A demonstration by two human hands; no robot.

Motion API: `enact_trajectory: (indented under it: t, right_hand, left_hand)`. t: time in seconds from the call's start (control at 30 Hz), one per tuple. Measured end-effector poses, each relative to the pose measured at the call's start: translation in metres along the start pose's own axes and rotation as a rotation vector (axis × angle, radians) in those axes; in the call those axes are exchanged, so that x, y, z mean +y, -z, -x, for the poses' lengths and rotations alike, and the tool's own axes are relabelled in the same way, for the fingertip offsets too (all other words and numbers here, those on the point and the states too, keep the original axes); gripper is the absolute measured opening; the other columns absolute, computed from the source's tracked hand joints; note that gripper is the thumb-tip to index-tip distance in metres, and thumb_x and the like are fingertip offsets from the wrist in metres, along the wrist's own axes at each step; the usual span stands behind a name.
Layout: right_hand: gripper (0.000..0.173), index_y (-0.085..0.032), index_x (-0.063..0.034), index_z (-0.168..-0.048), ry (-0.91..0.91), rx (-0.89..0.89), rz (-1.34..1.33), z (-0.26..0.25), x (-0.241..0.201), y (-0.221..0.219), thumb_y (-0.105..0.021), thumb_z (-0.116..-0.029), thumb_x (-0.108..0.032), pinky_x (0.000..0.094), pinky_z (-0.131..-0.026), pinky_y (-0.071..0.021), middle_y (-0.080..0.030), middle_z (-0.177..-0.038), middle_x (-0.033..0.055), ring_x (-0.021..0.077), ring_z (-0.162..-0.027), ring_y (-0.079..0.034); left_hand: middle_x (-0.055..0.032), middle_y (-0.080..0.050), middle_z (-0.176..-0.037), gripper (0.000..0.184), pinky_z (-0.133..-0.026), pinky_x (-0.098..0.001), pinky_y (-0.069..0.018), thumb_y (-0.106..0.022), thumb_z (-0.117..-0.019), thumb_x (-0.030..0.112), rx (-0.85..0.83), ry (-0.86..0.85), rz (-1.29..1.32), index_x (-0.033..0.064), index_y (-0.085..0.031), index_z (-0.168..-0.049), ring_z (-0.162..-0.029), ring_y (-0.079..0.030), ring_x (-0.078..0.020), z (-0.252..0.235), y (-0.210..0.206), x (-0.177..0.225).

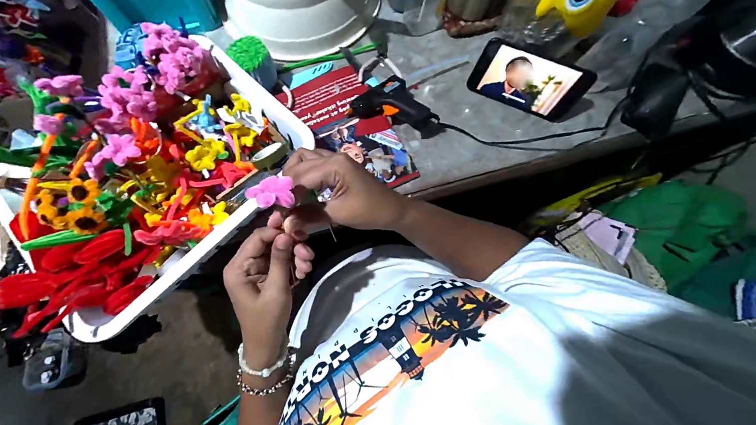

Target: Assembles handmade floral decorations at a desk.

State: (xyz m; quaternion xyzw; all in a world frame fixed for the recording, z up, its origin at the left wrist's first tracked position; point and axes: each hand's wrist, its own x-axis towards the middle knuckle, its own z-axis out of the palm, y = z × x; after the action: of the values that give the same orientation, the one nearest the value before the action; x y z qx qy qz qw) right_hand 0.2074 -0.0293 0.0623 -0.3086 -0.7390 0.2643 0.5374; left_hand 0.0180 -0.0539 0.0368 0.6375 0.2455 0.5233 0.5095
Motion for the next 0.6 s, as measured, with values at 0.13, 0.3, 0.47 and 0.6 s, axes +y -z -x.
enact_trajectory:
  t: [0.13, 0.3, 0.47, 0.6]
  right_hand:
    - [0.008, -0.080, -0.0015, -0.090, 0.022, -0.090, -0.143, -0.002, 0.003, 0.006, -0.080, -0.0837, -0.007, 0.0388, -0.100, -0.0432, -0.074, -0.096, 0.0090, 0.0181, -0.108, -0.062]
    - [0.011, -0.080, -0.0059, -0.091, 0.110, -0.133, -0.109, 0.001, 0.009, 0.009, -0.077, -0.0885, -0.016, 0.0459, -0.103, -0.0394, -0.073, -0.097, 0.0067, 0.0211, -0.114, -0.058]
    - [0.014, -0.080, -0.0101, -0.092, 0.078, -0.002, 0.147, 0.004, 0.016, 0.005, -0.074, -0.0910, -0.023, 0.0516, -0.104, -0.0321, -0.074, -0.094, 0.0019, 0.0217, -0.114, -0.058]
    - [0.016, -0.078, -0.0112, -0.089, 0.036, 0.046, 0.214, 0.004, 0.010, -0.001, -0.074, -0.0929, -0.026, 0.0498, -0.101, -0.0330, -0.073, -0.091, 0.0009, 0.0212, -0.110, -0.058]
  left_hand:
    - [0.0095, -0.069, -0.082, 0.013, -0.060, -0.0129, -0.0506, -0.061, -0.1032, 0.026, -0.081, 0.077, 0.184, 0.0181, -0.071, -0.103, -0.064, -0.060, 0.0030, 0.001, 0.000, 0.001]
    - [0.0122, -0.064, -0.072, 0.014, -0.056, -0.0122, -0.0452, -0.064, -0.1008, 0.029, -0.239, 0.279, 0.452, 0.0202, -0.071, -0.094, -0.060, -0.055, 0.0050, -0.001, 0.002, 0.002]
    - [-0.0055, -0.073, -0.090, 0.014, -0.070, -0.0286, -0.0644, -0.055, -0.1042, 0.005, 0.022, -0.100, -0.321, -0.0050, -0.064, -0.109, -0.075, -0.073, -0.0102, -0.002, -0.001, -0.009]
    - [-0.0093, -0.073, -0.089, 0.014, -0.071, -0.0280, -0.0640, -0.060, -0.1017, 0.004, 0.122, -0.271, -0.484, -0.0086, -0.064, -0.107, -0.076, -0.073, -0.0107, -0.003, -0.005, -0.016]
